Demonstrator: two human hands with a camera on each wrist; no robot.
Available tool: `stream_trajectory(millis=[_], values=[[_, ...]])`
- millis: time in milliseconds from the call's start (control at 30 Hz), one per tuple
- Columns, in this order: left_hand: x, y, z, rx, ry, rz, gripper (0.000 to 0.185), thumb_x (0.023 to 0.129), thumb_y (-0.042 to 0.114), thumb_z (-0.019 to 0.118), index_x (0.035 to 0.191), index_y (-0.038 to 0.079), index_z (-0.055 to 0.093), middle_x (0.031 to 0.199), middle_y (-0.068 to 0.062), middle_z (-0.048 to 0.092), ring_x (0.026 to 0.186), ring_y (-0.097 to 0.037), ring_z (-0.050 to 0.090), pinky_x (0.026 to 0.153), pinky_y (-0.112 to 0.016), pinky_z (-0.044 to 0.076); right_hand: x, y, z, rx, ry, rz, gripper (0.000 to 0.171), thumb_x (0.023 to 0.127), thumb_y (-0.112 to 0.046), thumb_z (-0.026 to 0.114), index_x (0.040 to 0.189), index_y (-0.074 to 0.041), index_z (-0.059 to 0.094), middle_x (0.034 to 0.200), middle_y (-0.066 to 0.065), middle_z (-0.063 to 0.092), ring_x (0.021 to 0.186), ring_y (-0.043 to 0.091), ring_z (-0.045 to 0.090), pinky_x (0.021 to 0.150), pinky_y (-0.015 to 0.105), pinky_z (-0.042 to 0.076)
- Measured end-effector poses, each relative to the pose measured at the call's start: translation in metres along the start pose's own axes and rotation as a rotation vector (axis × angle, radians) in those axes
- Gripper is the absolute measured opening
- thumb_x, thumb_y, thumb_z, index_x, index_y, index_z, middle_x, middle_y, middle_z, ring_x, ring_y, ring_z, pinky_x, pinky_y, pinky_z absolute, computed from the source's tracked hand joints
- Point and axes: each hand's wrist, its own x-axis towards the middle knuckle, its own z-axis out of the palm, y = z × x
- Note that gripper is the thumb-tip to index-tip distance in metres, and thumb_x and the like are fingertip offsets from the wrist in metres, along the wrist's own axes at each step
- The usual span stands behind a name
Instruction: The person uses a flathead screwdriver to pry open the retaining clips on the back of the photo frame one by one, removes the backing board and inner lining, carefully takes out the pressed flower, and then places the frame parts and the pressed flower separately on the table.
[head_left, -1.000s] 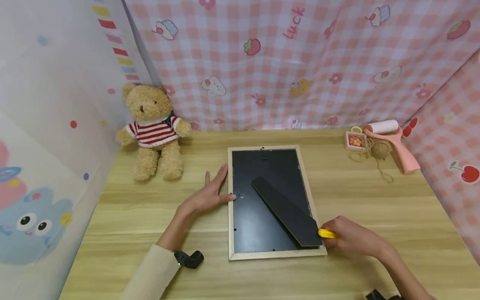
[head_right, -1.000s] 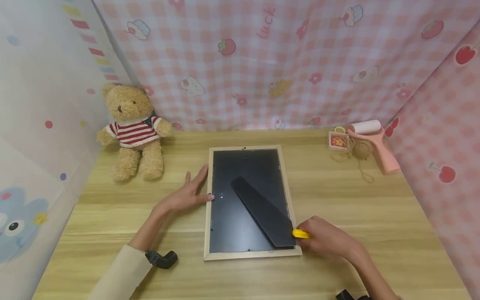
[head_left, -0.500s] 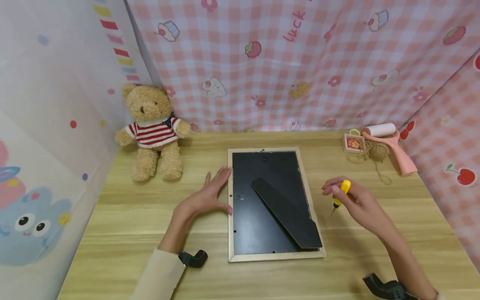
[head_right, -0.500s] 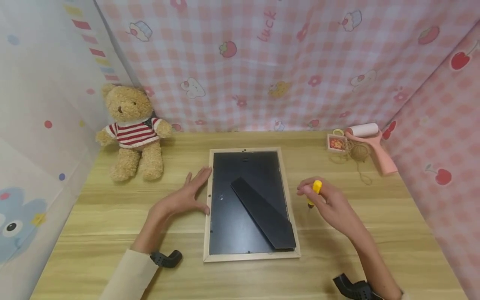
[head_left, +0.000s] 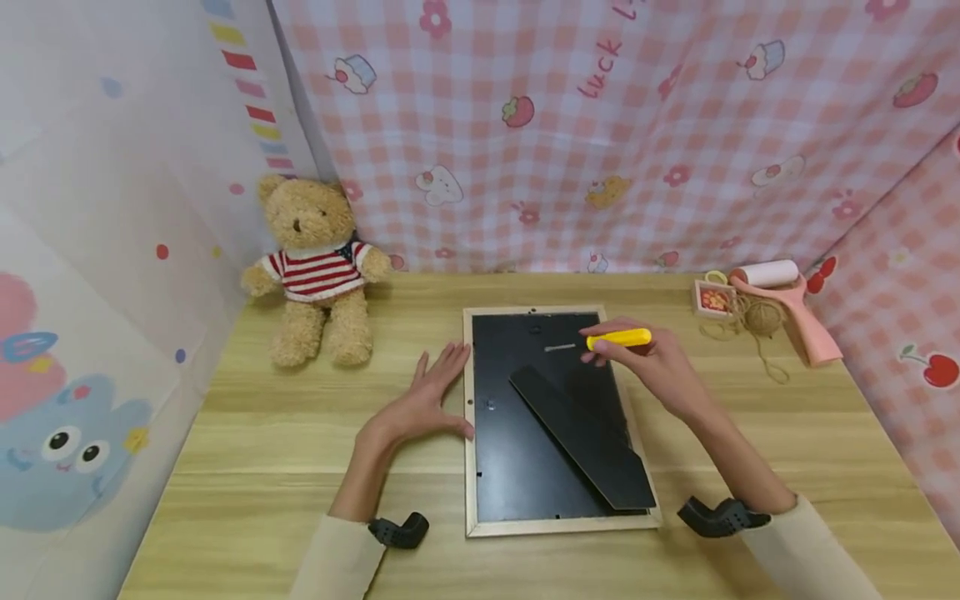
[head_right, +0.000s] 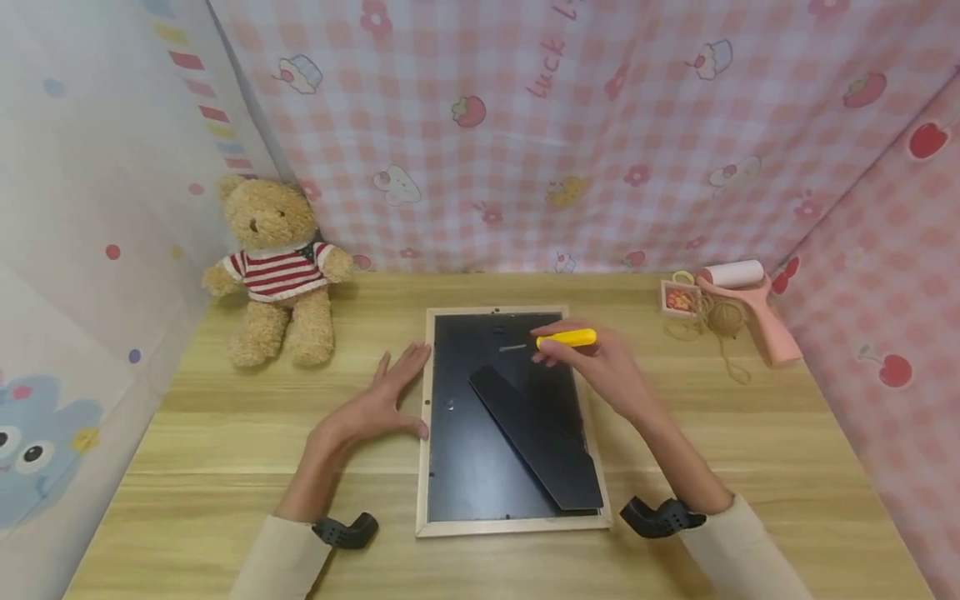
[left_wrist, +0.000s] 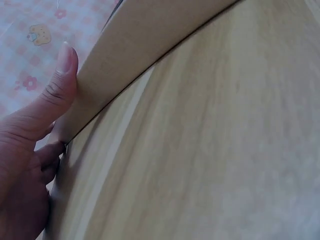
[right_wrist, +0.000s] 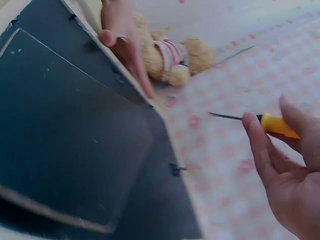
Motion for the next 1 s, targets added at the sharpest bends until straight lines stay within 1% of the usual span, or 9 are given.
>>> stream_trajectory(millis=[33, 133, 233, 367, 467, 667, 767, 900, 1000], values=[[0.000, 0.000, 0.001, 0.000, 0.004, 0.003, 0.147, 0.073, 0.078, 0.084, 0.177, 0.009, 0.007, 0.185, -0.016, 0.002, 0.172, -0.034, -0.006, 0.135, -0.053, -0.021, 0.005, 0.004, 0.004, 0.024, 0.003, 0.018, 0.032, 0.110, -0.016, 0.069, 0.136, 0.002, 0.074, 0.108, 0.006, 0.084, 0.101, 0.024, 0.081, 0.092, 0.021, 0.062], [-0.001, 0.001, 0.001, -0.012, 0.006, 0.013, 0.143, 0.076, 0.074, 0.086, 0.177, 0.008, 0.008, 0.185, -0.017, 0.003, 0.172, -0.035, -0.005, 0.135, -0.054, -0.021, 0.016, 0.014, 0.017, 0.038, 0.009, 0.059, 0.036, 0.107, -0.019, 0.074, 0.137, 0.001, 0.075, 0.120, 0.014, 0.083, 0.113, 0.021, 0.079, 0.100, 0.020, 0.060], [-0.002, 0.004, -0.001, -0.020, -0.003, 0.007, 0.138, 0.080, 0.066, 0.088, 0.177, 0.007, 0.008, 0.184, -0.017, 0.003, 0.172, -0.036, -0.005, 0.135, -0.054, -0.020, 0.027, 0.021, 0.031, 0.023, -0.001, 0.106, 0.036, 0.105, -0.023, 0.077, 0.136, -0.003, 0.077, 0.124, 0.015, 0.082, 0.116, 0.014, 0.078, 0.104, 0.019, 0.057], [-0.003, 0.005, -0.003, -0.030, -0.008, -0.007, 0.133, 0.084, 0.058, 0.089, 0.176, 0.007, 0.008, 0.184, -0.017, 0.003, 0.172, -0.036, -0.006, 0.135, -0.055, -0.018, 0.041, 0.028, 0.047, 0.041, -0.040, 0.153, 0.036, 0.104, -0.024, 0.078, 0.135, -0.005, 0.078, 0.119, 0.010, 0.084, 0.112, 0.013, 0.080, 0.110, 0.026, 0.056], [-0.001, 0.001, -0.002, -0.035, -0.004, -0.007, 0.133, 0.083, 0.062, 0.087, 0.177, 0.009, 0.009, 0.185, -0.015, 0.004, 0.172, -0.035, -0.006, 0.136, -0.054, -0.019, 0.050, 0.030, 0.056, 0.072, -0.063, 0.169, 0.037, 0.104, -0.023, 0.078, 0.135, -0.003, 0.077, 0.116, 0.010, 0.085, 0.110, 0.015, 0.081, 0.114, 0.034, 0.056], [-0.001, -0.005, 0.000, -0.034, 0.002, -0.010, 0.132, 0.083, 0.068, 0.084, 0.178, 0.013, 0.010, 0.185, -0.011, 0.004, 0.173, -0.030, -0.005, 0.137, -0.051, -0.017, 0.062, 0.034, 0.066, 0.077, -0.078, 0.181, 0.035, 0.106, -0.022, 0.076, 0.135, -0.002, 0.077, 0.115, 0.011, 0.085, 0.112, 0.017, 0.080, 0.116, 0.042, 0.055], [-0.001, 0.000, -0.003, -0.036, -0.005, -0.018, 0.128, 0.086, 0.059, 0.087, 0.177, 0.011, 0.010, 0.185, -0.014, 0.004, 0.172, -0.033, -0.005, 0.136, -0.053, -0.017, 0.067, 0.035, 0.071, 0.066, -0.088, 0.179, 0.035, 0.106, -0.023, 0.076, 0.134, -0.002, 0.078, 0.118, 0.011, 0.084, 0.118, 0.021, 0.078, 0.118, 0.046, 0.052], [-0.002, 0.010, -0.007, -0.028, -0.022, -0.043, 0.123, 0.089, 0.041, 0.091, 0.177, 0.008, 0.011, 0.184, -0.016, 0.004, 0.172, -0.034, -0.005, 0.136, -0.056, -0.015, 0.072, 0.035, 0.080, 0.057, -0.096, 0.164, 0.031, 0.104, -0.024, 0.078, 0.128, -0.005, 0.082, 0.127, 0.009, 0.082, 0.128, 0.023, 0.073, 0.120, 0.045, 0.050], [-0.002, 0.014, -0.009, -0.021, -0.029, -0.060, 0.121, 0.090, 0.034, 0.091, 0.177, 0.008, 0.011, 0.185, -0.016, 0.005, 0.172, -0.034, -0.004, 0.137, -0.056, -0.014, 0.074, 0.035, 0.086, 0.066, -0.101, 0.143, 0.031, 0.104, -0.023, 0.078, 0.128, -0.004, 0.082, 0.131, 0.010, 0.081, 0.129, 0.024, 0.073, 0.120, 0.043, 0.050]])
